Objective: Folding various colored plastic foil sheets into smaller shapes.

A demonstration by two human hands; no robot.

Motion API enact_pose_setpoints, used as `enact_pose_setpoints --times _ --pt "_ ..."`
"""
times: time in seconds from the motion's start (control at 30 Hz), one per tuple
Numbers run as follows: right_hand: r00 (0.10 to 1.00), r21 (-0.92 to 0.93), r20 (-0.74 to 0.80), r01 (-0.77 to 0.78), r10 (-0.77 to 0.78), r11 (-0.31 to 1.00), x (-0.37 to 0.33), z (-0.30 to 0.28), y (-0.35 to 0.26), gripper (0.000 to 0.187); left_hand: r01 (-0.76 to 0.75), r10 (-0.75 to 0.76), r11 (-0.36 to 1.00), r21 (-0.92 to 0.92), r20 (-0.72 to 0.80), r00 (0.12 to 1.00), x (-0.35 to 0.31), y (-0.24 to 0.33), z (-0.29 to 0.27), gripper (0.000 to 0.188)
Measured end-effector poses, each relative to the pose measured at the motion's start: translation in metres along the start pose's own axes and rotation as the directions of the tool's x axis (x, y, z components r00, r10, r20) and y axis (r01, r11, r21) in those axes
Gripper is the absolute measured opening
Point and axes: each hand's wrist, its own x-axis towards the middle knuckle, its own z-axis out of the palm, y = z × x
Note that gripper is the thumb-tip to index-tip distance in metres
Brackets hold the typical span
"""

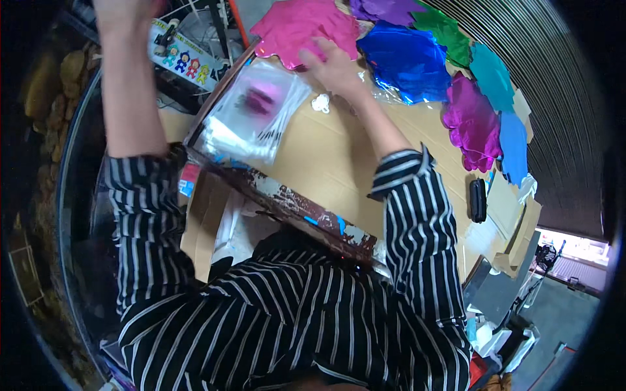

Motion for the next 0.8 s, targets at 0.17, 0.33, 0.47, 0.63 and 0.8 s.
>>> enact_pose_setpoints --times 0.17,0.33,0.47,0.63,0.8 --pt "0.899 0.877 0.426 -0.438 0.101 0.196 -0.069 -0.036 -0.059 0.071 -0.183 0.116 0.968 -0.171 -0.342 0.932 -0.106 0.048 0.075 0.008" --pt "0.965 0.949 0.246 -0.258 0.085 0.180 -0.197 -0.082 -0.037 0.065 -0.589 0.567 0.765 -0.262 -0.161 0.808 -0.212 0.039 0.135 0.024" --pt "0.996 0.817 -0.032 0.073 -0.081 0.572 -0.258 -0.154 -0.050 0.078 -0.690 0.701 0.711 -0.137 0.060 0.711 -0.286 0.045 0.140 0.016" --pt "0.970 0.969 0.139 -0.174 0.198 0.173 -0.291 -0.157 -0.043 0.104 -0.684 0.628 0.716 0.141 0.297 0.719 -0.353 0.030 0.115 0.009" --pt "0.834 0.890 0.453 -0.443 0.315 -0.108 -0.318 -0.144 -0.054 0.105 -0.687 0.643 0.709 0.159 0.253 0.723 -0.383 0.023 0.112 0.006"
